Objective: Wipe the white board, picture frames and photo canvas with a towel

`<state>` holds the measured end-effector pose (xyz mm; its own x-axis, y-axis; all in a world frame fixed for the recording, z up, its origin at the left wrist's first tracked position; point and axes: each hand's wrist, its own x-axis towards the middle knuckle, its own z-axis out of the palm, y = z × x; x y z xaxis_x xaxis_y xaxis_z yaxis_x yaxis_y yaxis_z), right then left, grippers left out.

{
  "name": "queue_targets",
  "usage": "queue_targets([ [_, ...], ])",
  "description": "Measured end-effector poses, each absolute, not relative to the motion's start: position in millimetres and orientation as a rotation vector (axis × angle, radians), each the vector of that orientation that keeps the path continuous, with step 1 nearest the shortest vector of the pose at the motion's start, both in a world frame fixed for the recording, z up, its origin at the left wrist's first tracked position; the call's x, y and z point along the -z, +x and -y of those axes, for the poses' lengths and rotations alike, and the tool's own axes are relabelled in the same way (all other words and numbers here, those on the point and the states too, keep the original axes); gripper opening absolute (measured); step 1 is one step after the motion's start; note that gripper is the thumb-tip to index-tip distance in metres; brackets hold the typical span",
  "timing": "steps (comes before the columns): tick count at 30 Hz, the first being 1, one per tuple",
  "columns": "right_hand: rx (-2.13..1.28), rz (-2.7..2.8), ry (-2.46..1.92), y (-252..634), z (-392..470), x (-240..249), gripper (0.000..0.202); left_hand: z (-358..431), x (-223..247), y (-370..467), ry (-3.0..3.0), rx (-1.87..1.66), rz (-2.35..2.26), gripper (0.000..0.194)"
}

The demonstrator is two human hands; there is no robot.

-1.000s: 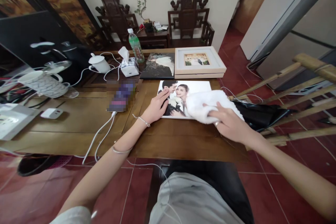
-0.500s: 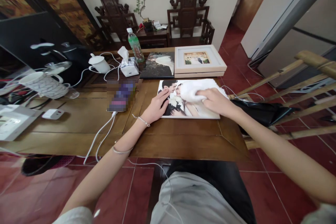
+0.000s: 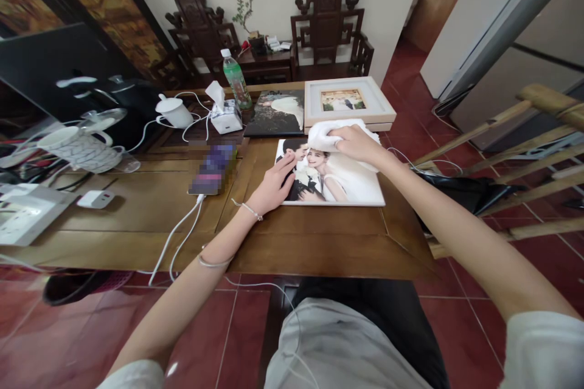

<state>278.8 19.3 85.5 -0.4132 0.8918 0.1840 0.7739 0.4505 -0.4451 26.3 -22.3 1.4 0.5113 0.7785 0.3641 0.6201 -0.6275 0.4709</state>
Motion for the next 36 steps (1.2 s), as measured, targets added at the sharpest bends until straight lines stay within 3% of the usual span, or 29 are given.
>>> queue_targets([
  [15,-0.571,2.510,-1.196,272,150,-69,0.057,23,-1,28,2.449,-0.815,-1.190,0.048],
  [36,-0.413,2.307,-1.450,253,-30,-85,0.030,20,3,26,2.457,-0.750,-1.235,0.053],
])
